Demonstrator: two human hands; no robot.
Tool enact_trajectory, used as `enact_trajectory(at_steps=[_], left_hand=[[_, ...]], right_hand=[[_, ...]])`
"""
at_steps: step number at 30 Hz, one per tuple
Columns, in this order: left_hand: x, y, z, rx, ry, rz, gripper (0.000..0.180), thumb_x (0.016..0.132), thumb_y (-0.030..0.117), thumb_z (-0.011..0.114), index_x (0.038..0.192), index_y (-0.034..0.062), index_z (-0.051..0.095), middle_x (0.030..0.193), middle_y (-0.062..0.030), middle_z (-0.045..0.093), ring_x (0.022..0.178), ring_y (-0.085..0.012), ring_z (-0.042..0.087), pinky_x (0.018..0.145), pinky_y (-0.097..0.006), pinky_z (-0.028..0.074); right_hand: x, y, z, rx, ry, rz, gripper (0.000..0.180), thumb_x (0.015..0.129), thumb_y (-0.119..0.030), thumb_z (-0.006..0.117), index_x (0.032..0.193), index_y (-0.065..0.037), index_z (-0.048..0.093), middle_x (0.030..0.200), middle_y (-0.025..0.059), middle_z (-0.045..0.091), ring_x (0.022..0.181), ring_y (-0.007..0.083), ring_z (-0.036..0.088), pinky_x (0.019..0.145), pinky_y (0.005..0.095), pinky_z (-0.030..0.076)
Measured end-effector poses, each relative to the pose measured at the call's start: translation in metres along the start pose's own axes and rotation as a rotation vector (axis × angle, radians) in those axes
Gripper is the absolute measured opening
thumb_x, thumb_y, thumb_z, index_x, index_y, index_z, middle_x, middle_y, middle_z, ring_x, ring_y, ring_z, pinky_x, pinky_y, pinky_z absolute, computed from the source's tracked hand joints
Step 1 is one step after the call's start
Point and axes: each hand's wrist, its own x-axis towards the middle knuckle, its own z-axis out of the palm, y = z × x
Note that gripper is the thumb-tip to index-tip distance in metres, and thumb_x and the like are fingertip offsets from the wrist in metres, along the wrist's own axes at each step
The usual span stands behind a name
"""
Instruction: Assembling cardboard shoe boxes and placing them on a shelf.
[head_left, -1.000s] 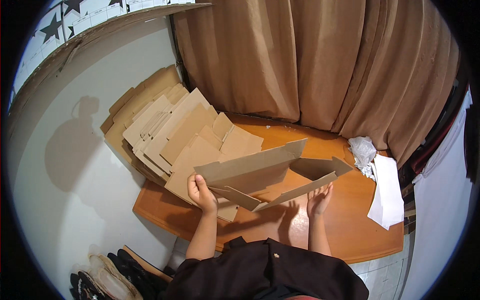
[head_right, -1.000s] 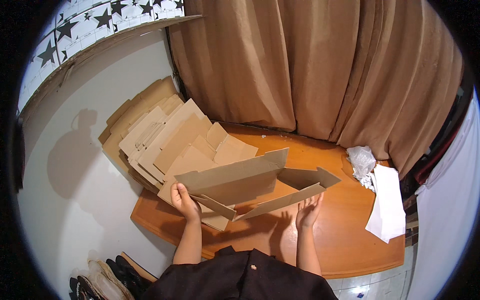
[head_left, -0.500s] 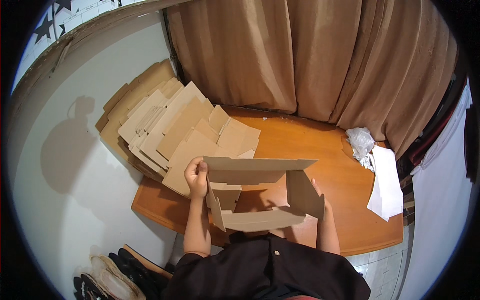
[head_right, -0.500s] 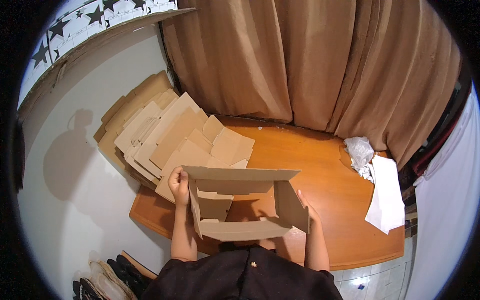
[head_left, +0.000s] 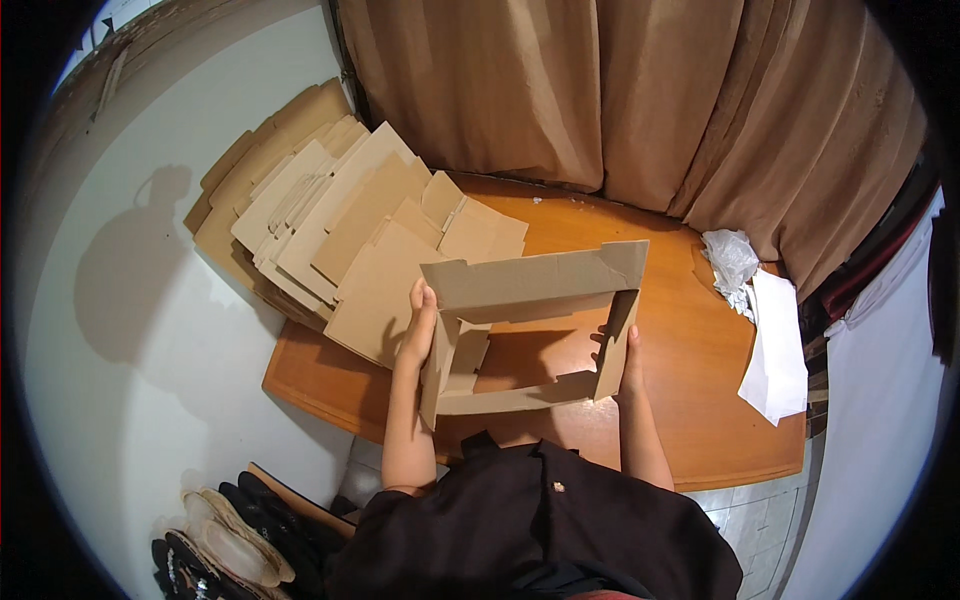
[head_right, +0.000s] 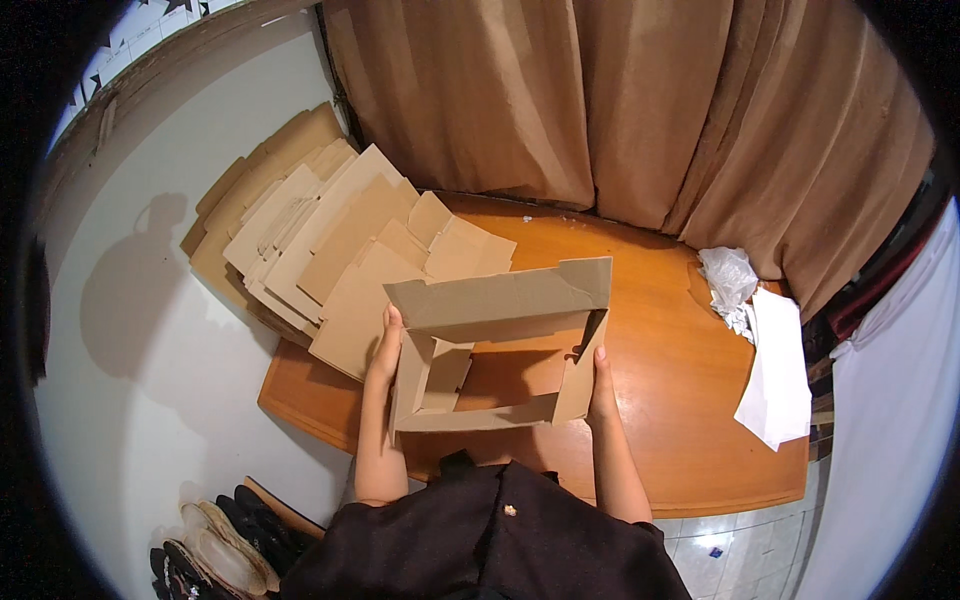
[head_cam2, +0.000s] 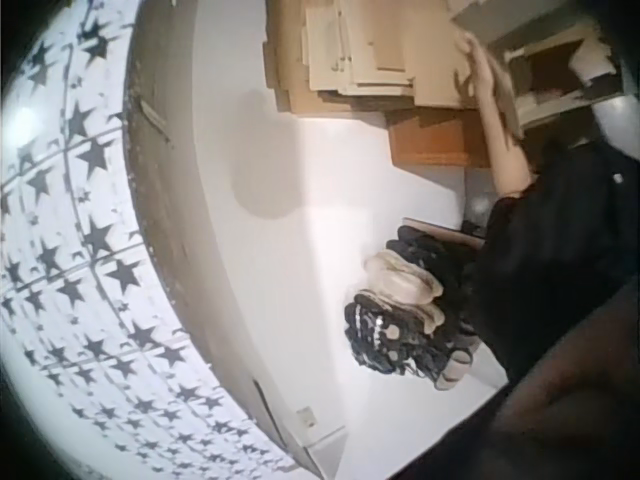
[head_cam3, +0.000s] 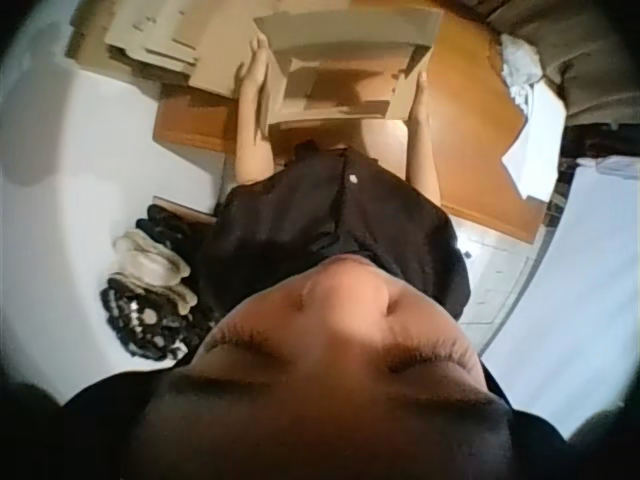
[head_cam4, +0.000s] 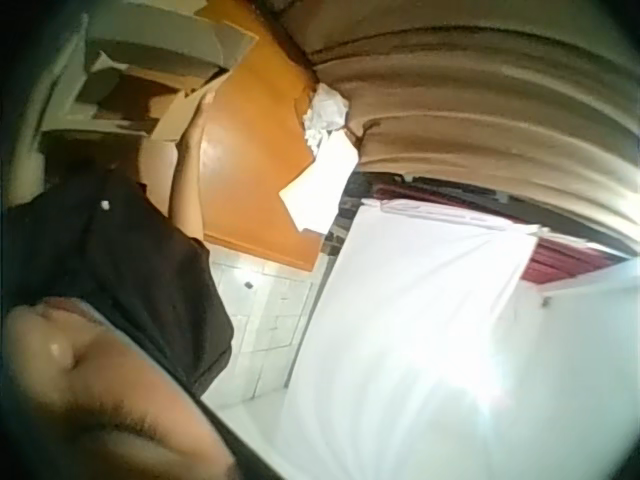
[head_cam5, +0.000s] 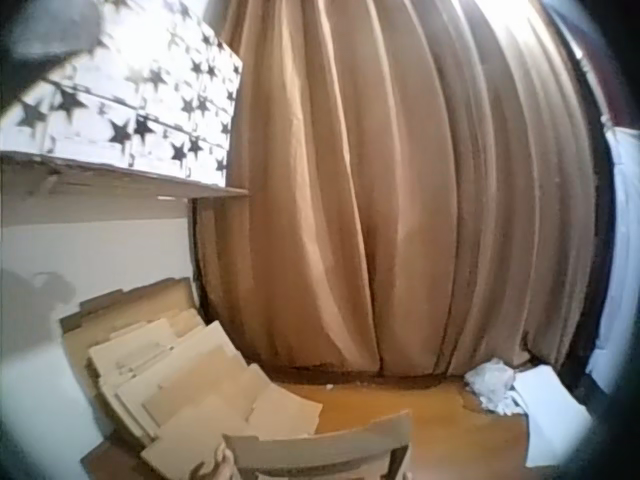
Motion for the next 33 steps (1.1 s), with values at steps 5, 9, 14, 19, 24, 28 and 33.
enact_trajectory(at_steps=[5, 9, 14, 19, 24, 28, 33], left_hand=[[-0.003, 0.039, 0.019, -0.328, -0.107, -0.348, 0.094, 0.08, 0.077, 0.02, 0.145, 0.0113, 0.008, 0.14, -0.0234, 0.029, 0.124, -0.0304, 0.038, 0.097, -0.039, 0.039], [0.013, -0.001, 0.008, -0.365, -0.052, -0.239, 0.092, 0.08, 0.077, 0.021, 0.144, 0.0118, 0.011, 0.13, -0.0257, 0.036, 0.106, -0.027, 0.049, 0.083, -0.036, 0.045], [0.006, 0.025, 0.03, -0.238, -0.193, -0.26, 0.071, 0.092, 0.059, 0.024, 0.122, 0.0006, 0.051, 0.086, -0.0122, 0.059, 0.085, -0.019, 0.055, 0.078, -0.032, 0.045], [0.008, 0.008, 0.03, -0.168, -0.175, -0.23, 0.064, 0.092, 0.058, 0.029, 0.089, 0.0014, 0.059, 0.079, -0.0054, 0.058, 0.072, -0.0136, 0.055, 0.068, -0.028, 0.046], [0.015, -0.028, 0.049, -0.121, 0.002, -0.314, 0.063, 0.091, 0.058, 0.033, 0.094, -0.0004, 0.057, 0.082, -0.0099, 0.058, 0.079, -0.0174, 0.054, 0.075, -0.029, 0.044], [0.008, -0.032, 0.061, 0.173, -0.018, -0.328, 0.071, 0.088, 0.062, 0.034, 0.096, -0.004, 0.059, 0.092, -0.0192, 0.06, 0.094, -0.0276, 0.056, 0.087, -0.035, 0.041], [0.003, -0.011, 0.072, 0.35, -0.053, -0.307, 0.076, 0.085, 0.067, 0.032, 0.092, -0.003, 0.061, 0.092, -0.0222, 0.062, 0.095, -0.0321, 0.058, 0.087, -0.037, 0.041]], right_hand=[[-0.005, -0.002, -0.001, 0.024, 0.037, -0.138, 0.073, 0.081, -0.07, 0.039, 0.114, -0.006, 0.05, 0.107, 0.0097, 0.055, 0.097, 0.0187, 0.054, 0.077, 0.0317, 0.044], [0.006, 0.027, -0.038, 0.085, -0.218, -0.148, 0.068, 0.082, -0.067, 0.038, 0.113, -0.007, 0.053, 0.103, 0.0048, 0.056, 0.096, 0.0164, 0.054, 0.074, 0.0291, 0.045], [-0.006, 0.01, -0.013, -0.059, 0.172, -0.457, 0.045, 0.092, -0.046, 0.041, 0.109, -0.006, 0.054, 0.095, 0.0056, 0.058, 0.088, 0.0212, 0.055, 0.074, 0.0337, 0.045], [-0.013, -0.007, -0.037, -1.313, 0.023, -0.347, 0.031, 0.09, -0.025, 0.047, 0.11, -0.002, 0.053, 0.106, 0.0134, 0.056, 0.1, 0.0266, 0.052, 0.087, 0.039, 0.042], [-0.015, 0.005, -0.043, -1.583, 0.065, -0.234, 0.035, 0.088, -0.022, 0.046, 0.115, -0.001, 0.051, 0.115, 0.0155, 0.052, 0.109, 0.0278, 0.048, 0.091, 0.0401, 0.041], [-0.01, 0.017, -0.056, -1.795, 0.118, -0.133, 0.039, 0.086, -0.02, 0.046, 0.119, 0.0, 0.049, 0.122, 0.0171, 0.049, 0.116, 0.0288, 0.045, 0.093, 0.041, 0.04], [-0.014, 0.046, -0.079, -2.211, 0.204, -0.119, 0.046, 0.087, -0.024, 0.045, 0.128, -0.002, 0.042, 0.127, 0.0167, 0.047, 0.119, 0.0271, 0.044, 0.095, 0.0415, 0.039]])
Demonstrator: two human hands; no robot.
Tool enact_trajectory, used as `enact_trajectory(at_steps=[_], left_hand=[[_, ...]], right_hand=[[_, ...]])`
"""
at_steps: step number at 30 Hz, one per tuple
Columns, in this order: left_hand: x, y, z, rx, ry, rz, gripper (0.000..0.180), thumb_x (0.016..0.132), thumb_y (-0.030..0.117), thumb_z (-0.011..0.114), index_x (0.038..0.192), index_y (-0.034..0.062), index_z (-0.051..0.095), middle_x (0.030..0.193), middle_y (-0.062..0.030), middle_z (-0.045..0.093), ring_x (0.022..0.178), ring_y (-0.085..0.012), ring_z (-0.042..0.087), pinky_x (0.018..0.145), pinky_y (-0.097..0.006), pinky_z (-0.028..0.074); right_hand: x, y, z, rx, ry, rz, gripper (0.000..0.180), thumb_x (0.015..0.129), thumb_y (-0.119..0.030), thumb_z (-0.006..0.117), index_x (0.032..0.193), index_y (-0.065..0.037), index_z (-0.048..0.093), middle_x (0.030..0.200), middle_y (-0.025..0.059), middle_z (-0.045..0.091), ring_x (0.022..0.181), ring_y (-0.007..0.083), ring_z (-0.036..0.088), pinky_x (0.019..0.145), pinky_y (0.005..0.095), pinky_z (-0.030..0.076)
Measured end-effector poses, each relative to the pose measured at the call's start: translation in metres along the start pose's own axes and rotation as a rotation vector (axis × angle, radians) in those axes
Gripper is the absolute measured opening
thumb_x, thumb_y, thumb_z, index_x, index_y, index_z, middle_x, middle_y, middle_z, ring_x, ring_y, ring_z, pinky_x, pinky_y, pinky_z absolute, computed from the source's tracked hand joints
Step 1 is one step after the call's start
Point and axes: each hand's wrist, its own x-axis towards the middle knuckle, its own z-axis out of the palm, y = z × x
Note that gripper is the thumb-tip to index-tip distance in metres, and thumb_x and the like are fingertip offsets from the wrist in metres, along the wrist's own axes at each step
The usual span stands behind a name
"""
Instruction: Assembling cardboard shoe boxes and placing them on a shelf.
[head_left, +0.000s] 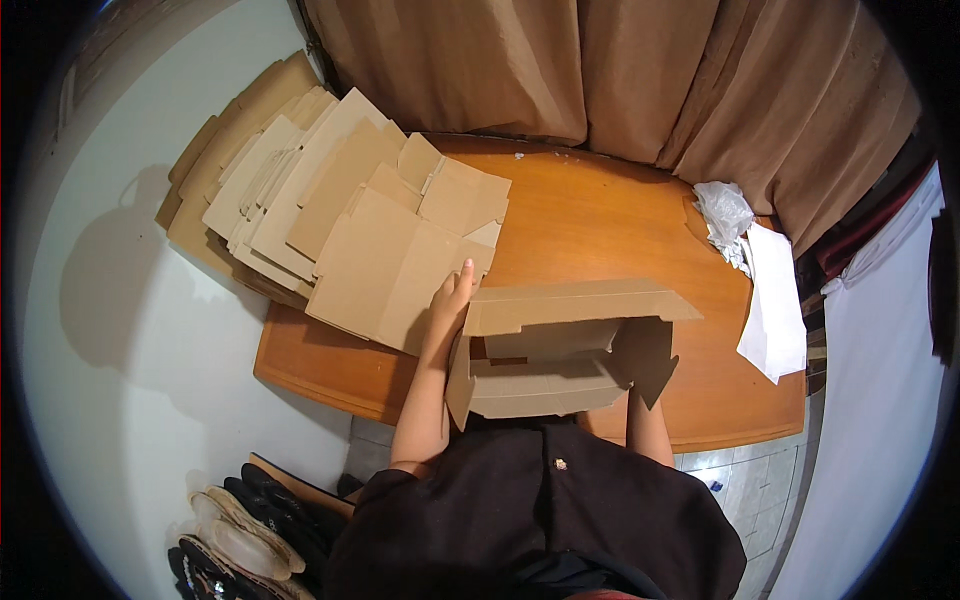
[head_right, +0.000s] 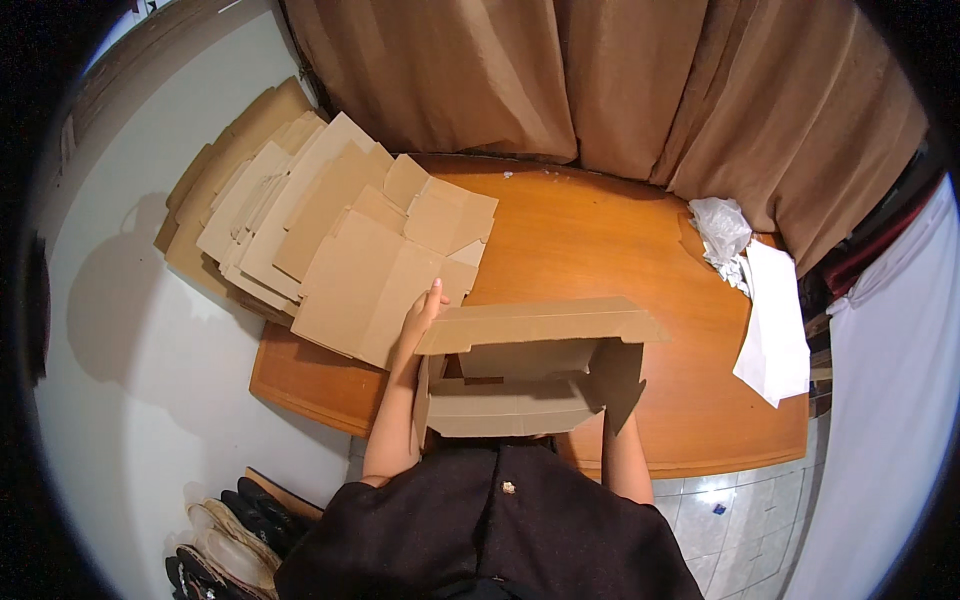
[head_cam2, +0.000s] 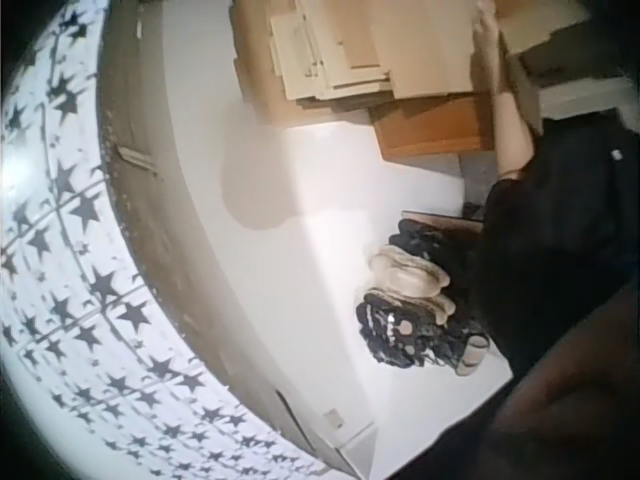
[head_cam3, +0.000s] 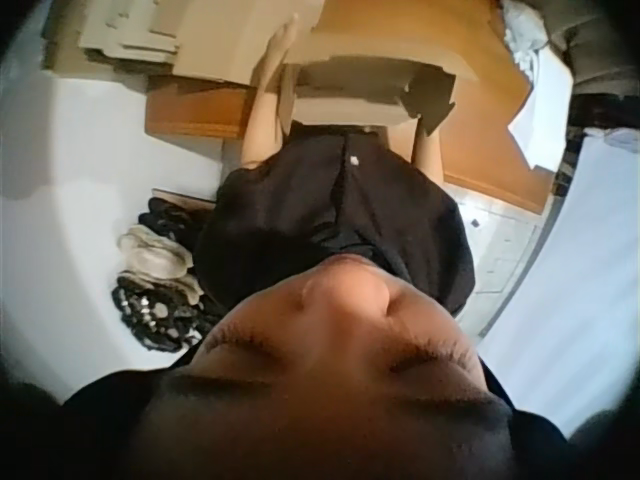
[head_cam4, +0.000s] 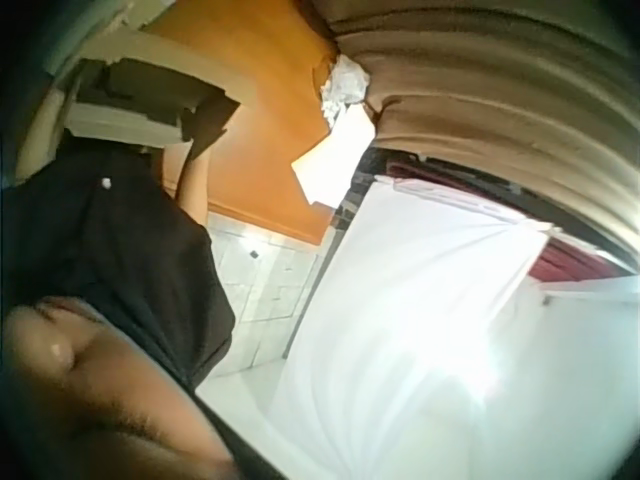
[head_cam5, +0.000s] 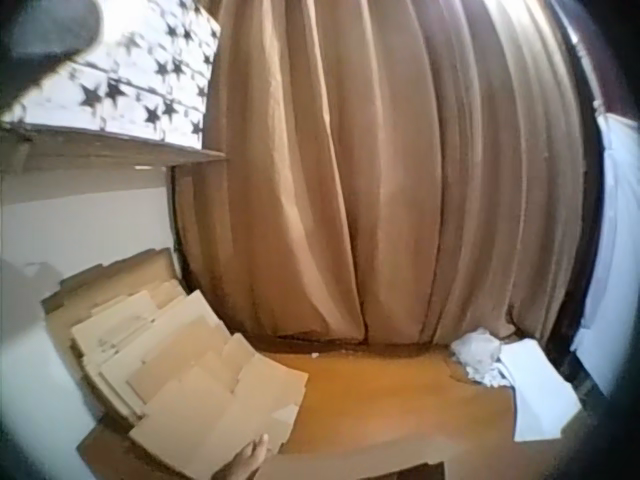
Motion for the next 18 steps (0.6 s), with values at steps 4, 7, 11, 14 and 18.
enact_trajectory(at_steps=[4, 7, 11, 14, 18], left_hand=[[0.003, 0.002, 0.003, 0.024, 0.118, 0.046, 0.059, 0.085, 0.056, 0.044, 0.09, 0.0007, 0.062, 0.087, -0.0202, 0.064, 0.085, -0.0316, 0.061, 0.078, -0.037, 0.045], [-0.003, 0.006, 0.0, 0.066, 0.17, 0.098, 0.047, 0.085, 0.047, 0.051, 0.088, 0.0014, 0.062, 0.084, -0.0188, 0.064, 0.078, -0.0298, 0.062, 0.072, -0.036, 0.047], [0.003, -0.001, -0.009, 0.028, 0.233, 0.173, 0.043, 0.086, 0.042, 0.052, 0.085, -0.0003, 0.061, 0.075, -0.017, 0.064, 0.07, -0.0263, 0.062, 0.066, -0.036, 0.046], [0.007, 0.001, -0.014, -0.048, 0.252, 0.173, 0.044, 0.087, 0.041, 0.052, 0.082, -0.0013, 0.06, 0.069, -0.0147, 0.062, 0.067, -0.0227, 0.06, 0.065, -0.033, 0.046], [0.008, 0.007, -0.027, -0.134, 0.254, 0.11, 0.043, 0.087, 0.039, 0.051, 0.08, -0.0019, 0.06, 0.066, -0.0118, 0.06, 0.065, -0.0192, 0.058, 0.063, -0.031, 0.044]], right_hand=[[-0.013, 0.009, 0.024, 0.066, -0.014, -0.004, 0.046, 0.087, -0.024, 0.045, 0.128, -0.002, 0.042, 0.127, 0.0164, 0.047, 0.118, 0.0268, 0.044, 0.095, 0.0411, 0.039], [-0.002, 0.005, 0.016, 0.128, -0.003, 0.012, 0.046, 0.087, -0.024, 0.045, 0.127, -0.003, 0.042, 0.126, 0.0162, 0.047, 0.118, 0.0265, 0.044, 0.095, 0.0408, 0.039], [-0.006, 0.006, 0.017, 0.205, 0.027, 0.0, 0.045, 0.087, -0.024, 0.045, 0.127, -0.003, 0.042, 0.125, 0.0158, 0.047, 0.116, 0.0261, 0.045, 0.094, 0.0403, 0.039], [0.006, 0.001, 0.014, 0.261, 0.045, -0.009, 0.045, 0.088, -0.024, 0.046, 0.127, -0.003, 0.042, 0.124, 0.0156, 0.047, 0.116, 0.0257, 0.045, 0.094, 0.04, 0.039], [0.011, 0.001, 0.013, 0.335, 0.065, -0.021, 0.044, 0.088, -0.023, 0.046, 0.127, -0.003, 0.042, 0.123, 0.0152, 0.047, 0.115, 0.0253, 0.045, 0.093, 0.0396, 0.039]])
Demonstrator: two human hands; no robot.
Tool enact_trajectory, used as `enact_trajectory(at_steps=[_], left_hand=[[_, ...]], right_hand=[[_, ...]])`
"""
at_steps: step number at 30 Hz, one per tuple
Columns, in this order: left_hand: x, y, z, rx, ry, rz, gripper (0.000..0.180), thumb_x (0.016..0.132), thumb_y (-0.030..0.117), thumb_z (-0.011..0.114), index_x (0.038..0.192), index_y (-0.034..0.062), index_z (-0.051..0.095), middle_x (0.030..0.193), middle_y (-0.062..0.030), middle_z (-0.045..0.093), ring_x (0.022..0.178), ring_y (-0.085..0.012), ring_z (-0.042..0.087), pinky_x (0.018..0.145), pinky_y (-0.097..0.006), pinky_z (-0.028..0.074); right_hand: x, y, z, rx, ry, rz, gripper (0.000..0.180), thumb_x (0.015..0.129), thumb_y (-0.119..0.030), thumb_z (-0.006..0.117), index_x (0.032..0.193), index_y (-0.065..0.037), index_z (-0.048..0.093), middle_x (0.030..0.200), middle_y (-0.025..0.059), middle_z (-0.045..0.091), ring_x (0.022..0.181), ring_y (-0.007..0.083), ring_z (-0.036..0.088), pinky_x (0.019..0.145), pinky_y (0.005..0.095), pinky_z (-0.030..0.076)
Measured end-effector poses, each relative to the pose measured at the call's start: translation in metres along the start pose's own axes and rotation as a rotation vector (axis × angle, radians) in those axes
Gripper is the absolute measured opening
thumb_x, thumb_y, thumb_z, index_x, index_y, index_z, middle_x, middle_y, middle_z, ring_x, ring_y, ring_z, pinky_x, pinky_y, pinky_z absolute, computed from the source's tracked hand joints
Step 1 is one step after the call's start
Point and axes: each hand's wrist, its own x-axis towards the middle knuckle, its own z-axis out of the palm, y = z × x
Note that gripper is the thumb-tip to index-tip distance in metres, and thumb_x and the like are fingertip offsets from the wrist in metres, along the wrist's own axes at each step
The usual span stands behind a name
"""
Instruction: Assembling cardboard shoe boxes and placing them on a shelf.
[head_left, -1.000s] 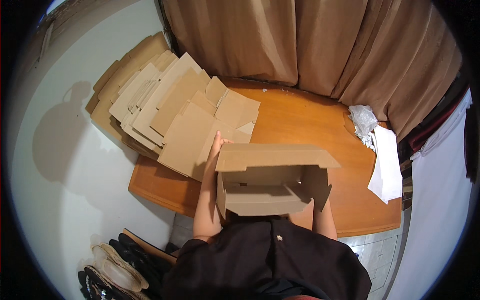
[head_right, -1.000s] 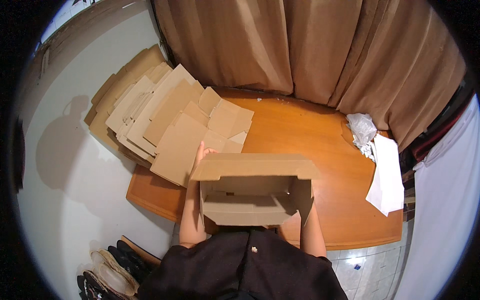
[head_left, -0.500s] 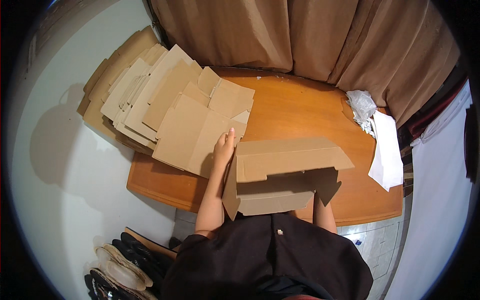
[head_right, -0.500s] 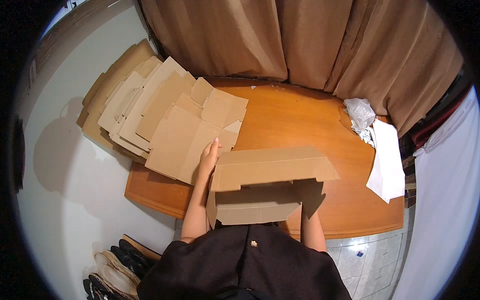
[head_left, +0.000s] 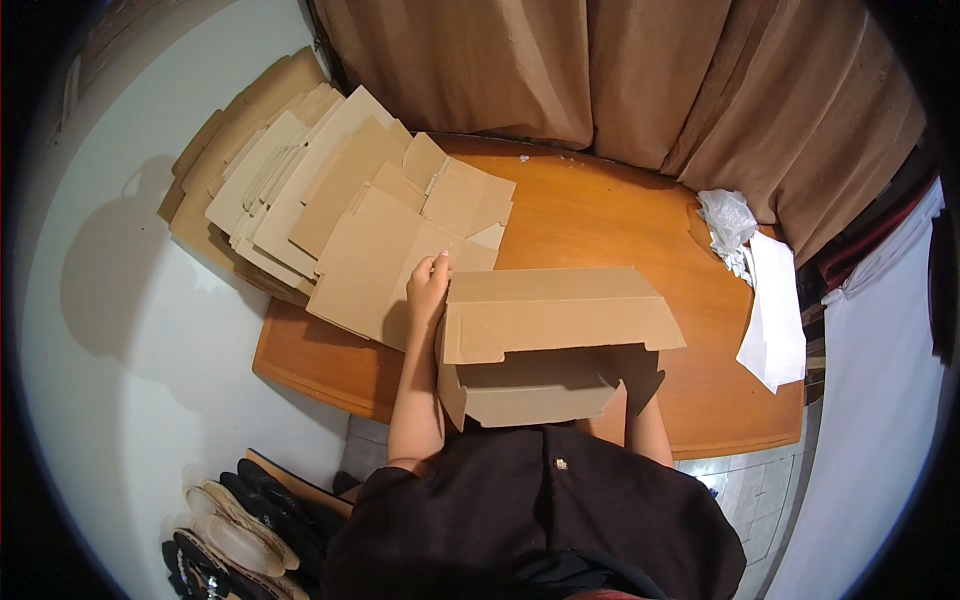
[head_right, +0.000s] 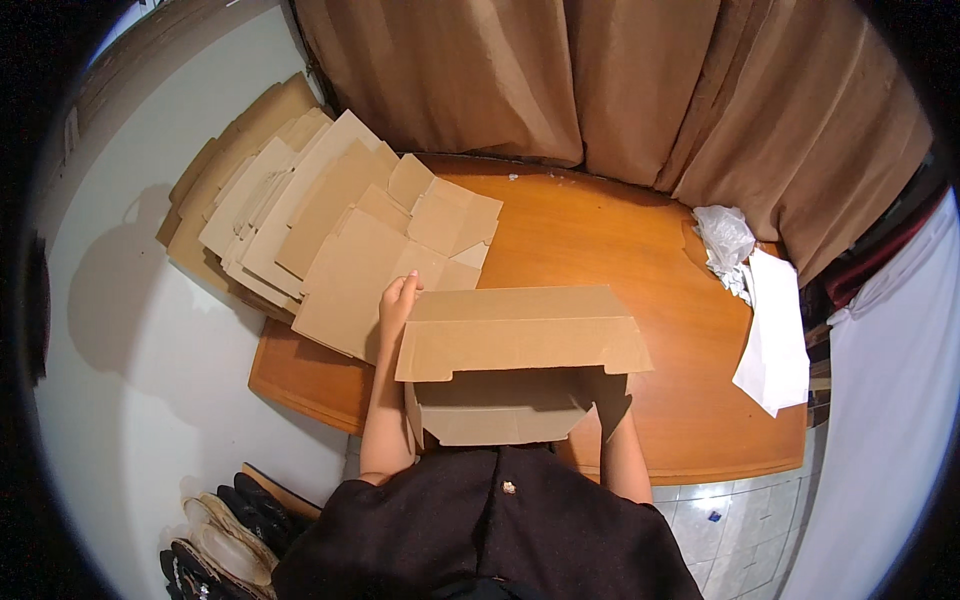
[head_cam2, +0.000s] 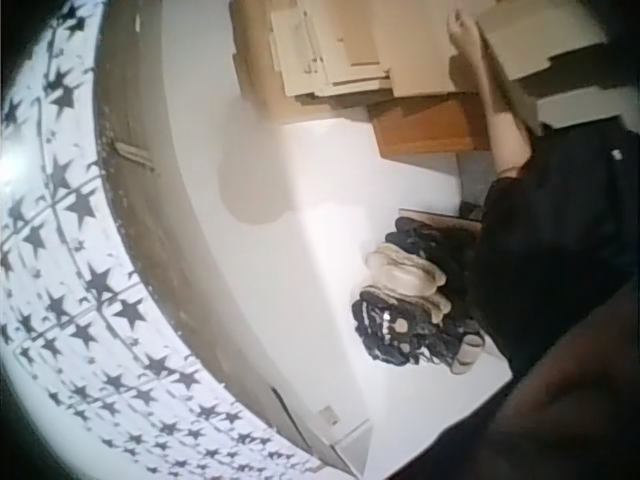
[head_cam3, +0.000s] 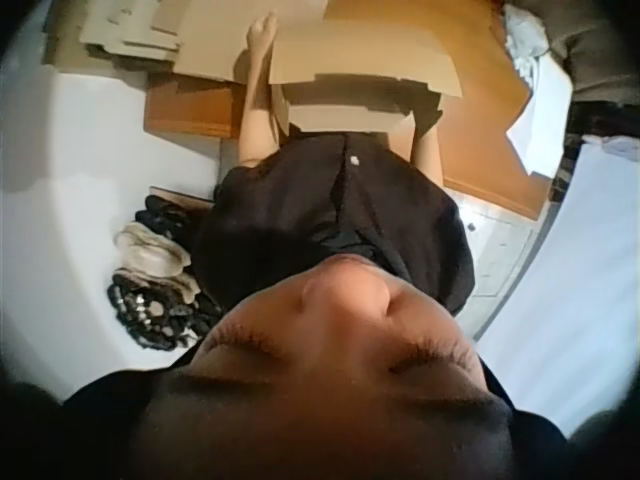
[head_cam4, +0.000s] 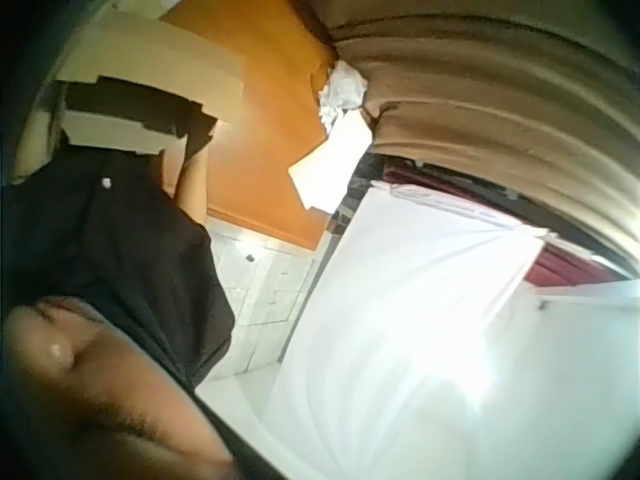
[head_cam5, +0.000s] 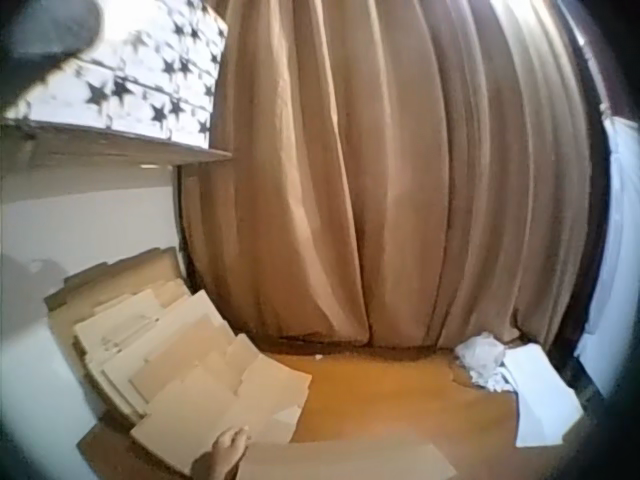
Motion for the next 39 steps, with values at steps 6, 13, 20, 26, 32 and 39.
enact_trajectory(at_steps=[6, 13, 20, 26, 32, 39], left_hand=[[0.0, -0.003, -0.004, -0.037, -0.006, 0.043, 0.042, 0.088, 0.036, 0.05, 0.085, -0.0023, 0.067, 0.06, -0.0068, 0.057, 0.059, -0.0139, 0.053, 0.06, -0.028, 0.042], [-0.003, -0.004, -0.012, -0.126, -0.075, -0.091, 0.049, 0.092, 0.041, 0.047, 0.096, -0.0033, 0.067, 0.059, -0.0052, 0.06, 0.058, -0.0124, 0.056, 0.06, -0.026, 0.044], [-0.026, -0.025, -0.034, -0.678, -0.707, -0.111, 0.061, 0.092, 0.035, 0.049, 0.138, 0.0001, 0.028, 0.119, -0.0128, 0.052, 0.101, -0.0155, 0.055, 0.084, -0.029, 0.045], [-0.043, -0.045, -0.016, -0.653, -0.47, 0.066, 0.056, 0.091, 0.032, 0.05, 0.137, 0.0051, 0.031, 0.115, -0.0093, 0.051, 0.105, -0.0183, 0.052, 0.087, -0.03, 0.043], [-0.024, -0.052, -0.025, -0.652, -0.45, -0.005, 0.053, 0.092, 0.032, 0.05, 0.135, 0.0049, 0.034, 0.114, -0.0091, 0.052, 0.104, -0.0182, 0.053, 0.087, -0.03, 0.043], [-0.043, -0.057, -0.024, -0.666, -0.411, -0.036, 0.051, 0.092, 0.033, 0.049, 0.132, 0.0047, 0.036, 0.113, -0.0088, 0.053, 0.102, -0.0181, 0.053, 0.086, -0.03, 0.042]], right_hand=[[-0.017, -0.002, 0.01, 0.118, 0.017, -0.017, 0.044, 0.088, -0.023, 0.046, 0.127, -0.003, 0.042, 0.122, 0.0147, 0.048, 0.113, 0.0247, 0.046, 0.093, 0.0389, 0.04], [-0.016, 0.001, 0.009, 0.254, 0.042, 0.0, 0.043, 0.088, -0.022, 0.047, 0.126, -0.003, 0.042, 0.12, 0.0141, 0.048, 0.111, 0.0239, 0.046, 0.092, 0.0381, 0.04], [-0.008, -0.017, 0.008, 0.404, 0.063, 0.027, 0.042, 0.088, -0.022, 0.047, 0.126, -0.003, 0.042, 0.119, 0.0135, 0.048, 0.109, 0.0231, 0.047, 0.091, 0.0373, 0.04], [-0.013, -0.028, 0.016, 0.548, 0.039, 0.066, 0.042, 0.089, -0.022, 0.048, 0.126, -0.003, 0.042, 0.117, 0.013, 0.049, 0.108, 0.0225, 0.047, 0.09, 0.0367, 0.04], [-0.019, -0.031, 0.027, 0.666, 0.038, 0.112, 0.041, 0.089, -0.021, 0.048, 0.125, -0.004, 0.042, 0.116, 0.0124, 0.049, 0.106, 0.0219, 0.048, 0.089, 0.036, 0.041], [0.001, -0.055, 0.019, 0.801, 0.084, 0.133, 0.04, 0.089, -0.021, 0.048, 0.125, -0.004, 0.042, 0.114, 0.0118, 0.049, 0.104, 0.0211, 0.048, 0.088, 0.0352, 0.041]])
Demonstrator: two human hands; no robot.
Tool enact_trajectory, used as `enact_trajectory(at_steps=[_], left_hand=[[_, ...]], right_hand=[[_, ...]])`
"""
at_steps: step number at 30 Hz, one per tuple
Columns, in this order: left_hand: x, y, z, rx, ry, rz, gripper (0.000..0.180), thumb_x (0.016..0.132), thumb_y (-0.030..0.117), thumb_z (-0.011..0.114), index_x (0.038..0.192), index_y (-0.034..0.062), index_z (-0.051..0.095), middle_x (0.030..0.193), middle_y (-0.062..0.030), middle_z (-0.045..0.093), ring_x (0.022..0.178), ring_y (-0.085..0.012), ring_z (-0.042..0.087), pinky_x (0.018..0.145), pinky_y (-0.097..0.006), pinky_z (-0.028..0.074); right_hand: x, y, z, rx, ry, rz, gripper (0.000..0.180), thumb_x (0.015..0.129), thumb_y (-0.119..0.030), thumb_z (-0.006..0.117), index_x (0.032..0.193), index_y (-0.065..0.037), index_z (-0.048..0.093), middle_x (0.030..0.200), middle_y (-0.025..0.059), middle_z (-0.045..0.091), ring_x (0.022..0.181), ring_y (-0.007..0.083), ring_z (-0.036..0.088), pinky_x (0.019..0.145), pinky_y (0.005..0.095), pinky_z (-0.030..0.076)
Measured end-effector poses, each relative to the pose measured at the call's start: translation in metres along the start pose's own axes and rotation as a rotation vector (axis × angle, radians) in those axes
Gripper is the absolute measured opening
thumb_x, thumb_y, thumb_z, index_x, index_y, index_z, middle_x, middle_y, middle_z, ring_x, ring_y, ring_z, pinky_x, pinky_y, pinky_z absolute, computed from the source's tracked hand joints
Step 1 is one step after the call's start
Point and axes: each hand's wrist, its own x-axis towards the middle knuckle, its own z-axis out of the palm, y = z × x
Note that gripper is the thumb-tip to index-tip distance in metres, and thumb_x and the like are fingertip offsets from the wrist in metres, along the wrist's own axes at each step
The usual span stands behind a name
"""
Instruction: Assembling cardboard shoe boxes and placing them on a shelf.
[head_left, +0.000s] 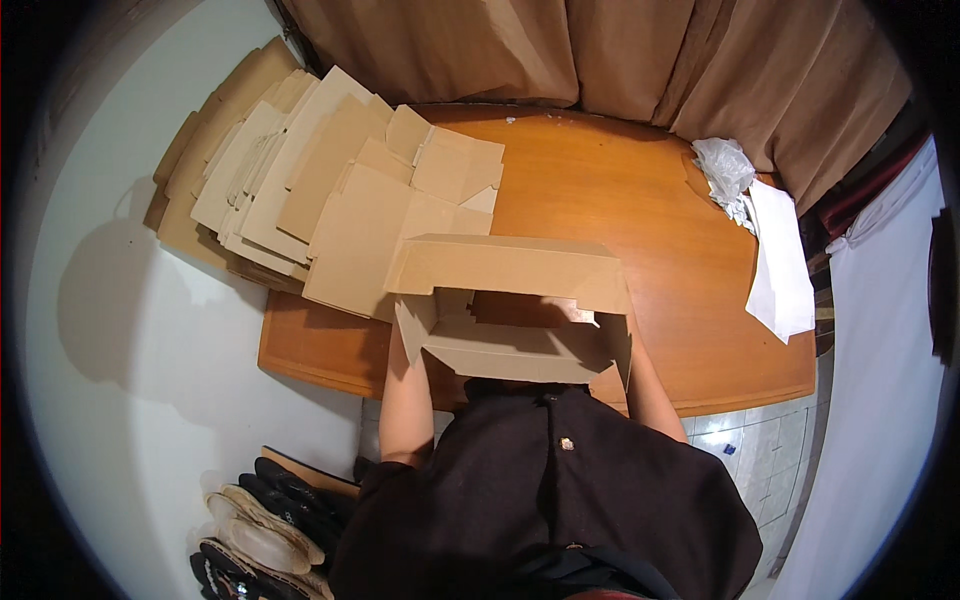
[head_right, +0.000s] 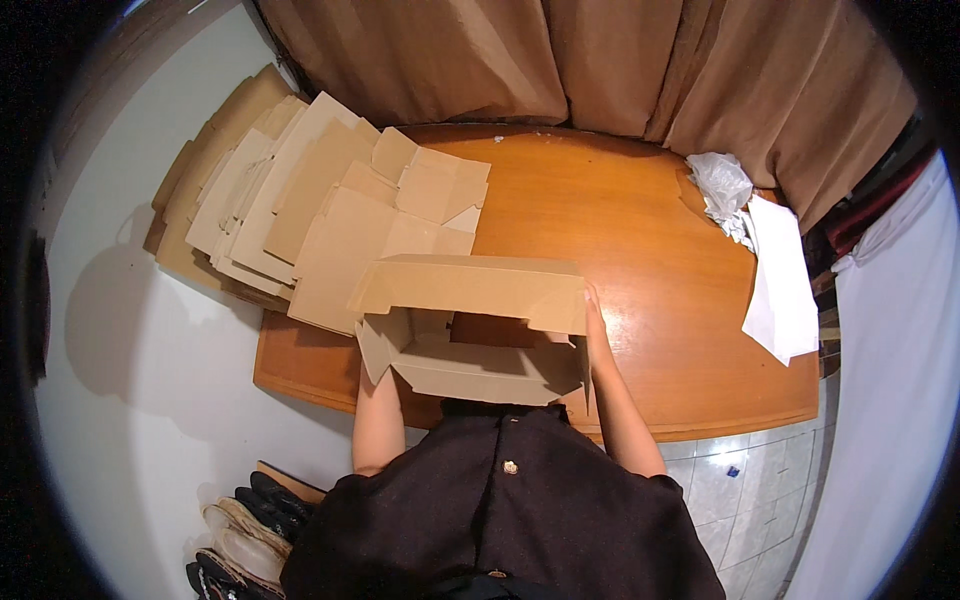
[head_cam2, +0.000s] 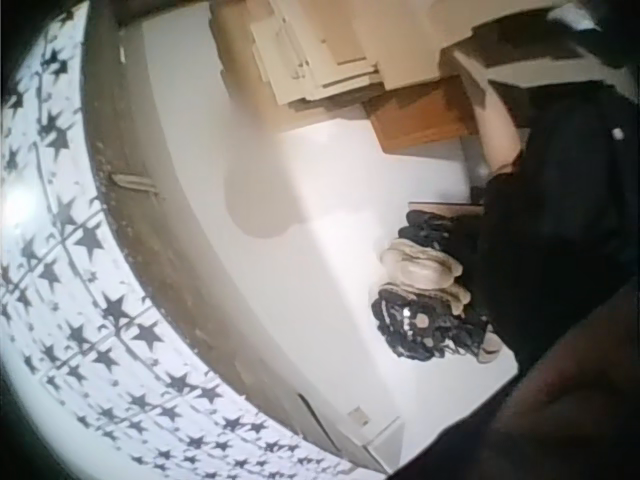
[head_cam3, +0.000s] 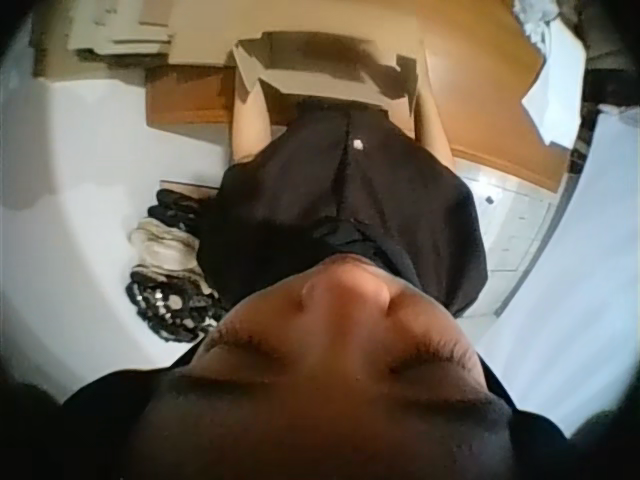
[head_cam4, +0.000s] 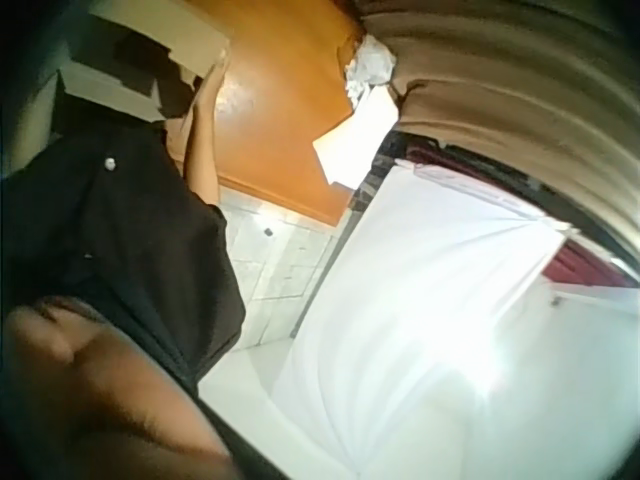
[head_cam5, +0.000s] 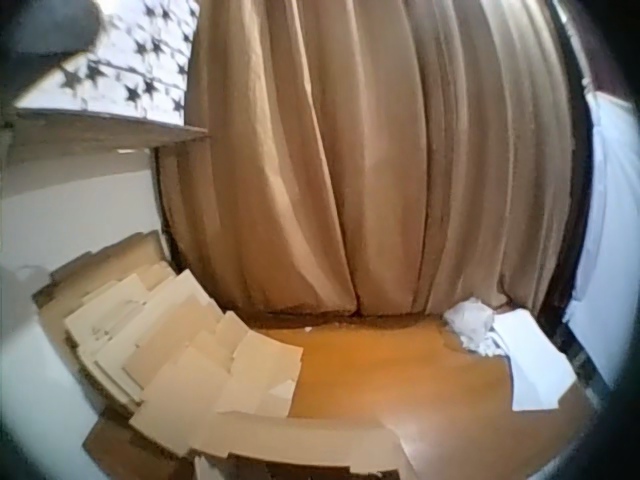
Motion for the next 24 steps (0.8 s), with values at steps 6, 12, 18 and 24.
enact_trajectory(at_steps=[6, 12, 18, 24], left_hand=[[-0.016, -0.007, 0.005, -0.005, 0.046, -0.016, 0.048, 0.092, 0.033, 0.048, 0.13, 0.0045, 0.039, 0.112, -0.0086, 0.053, 0.1, -0.018, 0.053, 0.086, -0.03, 0.042], [-0.031, -0.016, 0.011, 0.002, 0.069, -0.054, 0.047, 0.092, 0.033, 0.047, 0.128, 0.0044, 0.041, 0.111, -0.0084, 0.054, 0.099, -0.0179, 0.054, 0.085, -0.03, 0.042], [0.032, -0.028, 0.047, -0.001, 0.066, -0.092, 0.045, 0.092, 0.033, 0.047, 0.127, 0.0042, 0.043, 0.111, -0.0083, 0.055, 0.098, -0.0179, 0.054, 0.085, -0.03, 0.042], [0.039, -0.113, 0.073, -0.149, 0.127, -0.395, 0.04, 0.093, 0.035, 0.044, 0.116, 0.0036, 0.05, 0.104, -0.0073, 0.058, 0.092, -0.0174, 0.055, 0.082, -0.03, 0.043]], right_hand=[[0.008, 0.009, -0.008, 0.128, 0.029, 0.011, 0.04, 0.089, -0.02, 0.049, 0.125, -0.004, 0.041, 0.113, 0.0113, 0.05, 0.103, 0.0205, 0.049, 0.088, 0.0345, 0.041], [-0.034, 0.047, -0.029, 0.259, 0.076, 0.051, 0.039, 0.089, -0.02, 0.049, 0.124, -0.004, 0.041, 0.111, 0.0108, 0.05, 0.101, 0.0198, 0.049, 0.087, 0.0339, 0.041], [-0.058, 0.084, -0.057, 0.373, 0.145, 0.088, 0.039, 0.09, -0.02, 0.05, 0.124, -0.004, 0.041, 0.11, 0.0103, 0.05, 0.1, 0.0192, 0.049, 0.086, 0.0332, 0.042], [-0.042, 0.099, -0.085, 0.456, 0.209, 0.099, 0.038, 0.09, -0.019, 0.05, 0.124, -0.004, 0.041, 0.109, 0.0099, 0.05, 0.098, 0.0186, 0.05, 0.086, 0.0327, 0.042]])
